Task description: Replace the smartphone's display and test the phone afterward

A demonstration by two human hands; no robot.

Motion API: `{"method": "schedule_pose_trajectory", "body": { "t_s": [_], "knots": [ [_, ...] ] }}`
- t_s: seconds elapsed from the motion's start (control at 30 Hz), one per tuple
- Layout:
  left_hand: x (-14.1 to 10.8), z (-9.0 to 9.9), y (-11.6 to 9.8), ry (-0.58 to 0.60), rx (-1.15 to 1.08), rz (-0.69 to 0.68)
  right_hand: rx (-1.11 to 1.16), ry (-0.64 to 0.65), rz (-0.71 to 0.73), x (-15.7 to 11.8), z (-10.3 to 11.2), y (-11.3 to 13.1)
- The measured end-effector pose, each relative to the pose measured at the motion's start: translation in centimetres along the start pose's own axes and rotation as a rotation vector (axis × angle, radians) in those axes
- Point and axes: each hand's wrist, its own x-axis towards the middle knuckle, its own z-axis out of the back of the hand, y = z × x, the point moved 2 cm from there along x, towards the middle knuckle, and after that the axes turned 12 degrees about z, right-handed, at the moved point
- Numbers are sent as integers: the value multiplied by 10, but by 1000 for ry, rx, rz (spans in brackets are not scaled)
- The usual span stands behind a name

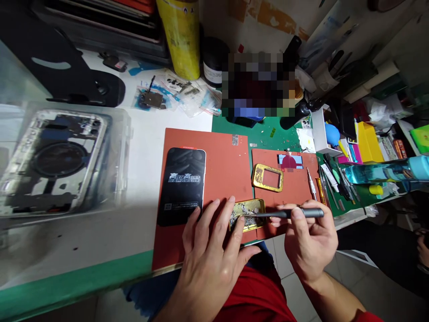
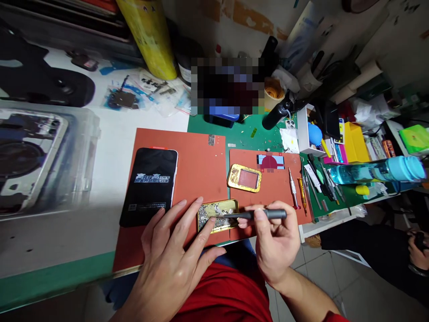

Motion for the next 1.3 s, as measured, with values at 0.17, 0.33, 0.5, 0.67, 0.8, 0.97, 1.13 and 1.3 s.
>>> {"method": "schedule_pose_trajectory", "body": {
  "t_s": [0.17,0.33,0.5,0.67,0.8,0.97,1.13,1.3],
  "knots": [
    [9,9,5,-115,-182,-2,149,-68,-317,17,-3,-11],
    [21,13,6,-169,-335,120,189,-90,-404,20,-7,-11],
    [28,8,8,-148,-386,161,175,-112,-340,20,-9,-5],
    [27,6,9,-142,-403,150,161,-107,-300,19,-9,-4],
    [27,6,10,-139,-426,149,162,-114,-307,19,-10,-4],
    [28,6,9,-135,-456,157,156,-117,-323,19,-11,-6],
    [28,5,9,-132,-462,180,144,-114,-342,19,-11,-6],
    [29,6,8,-119,-459,187,150,-109,-345,19,-12,-7]
  ]
}}
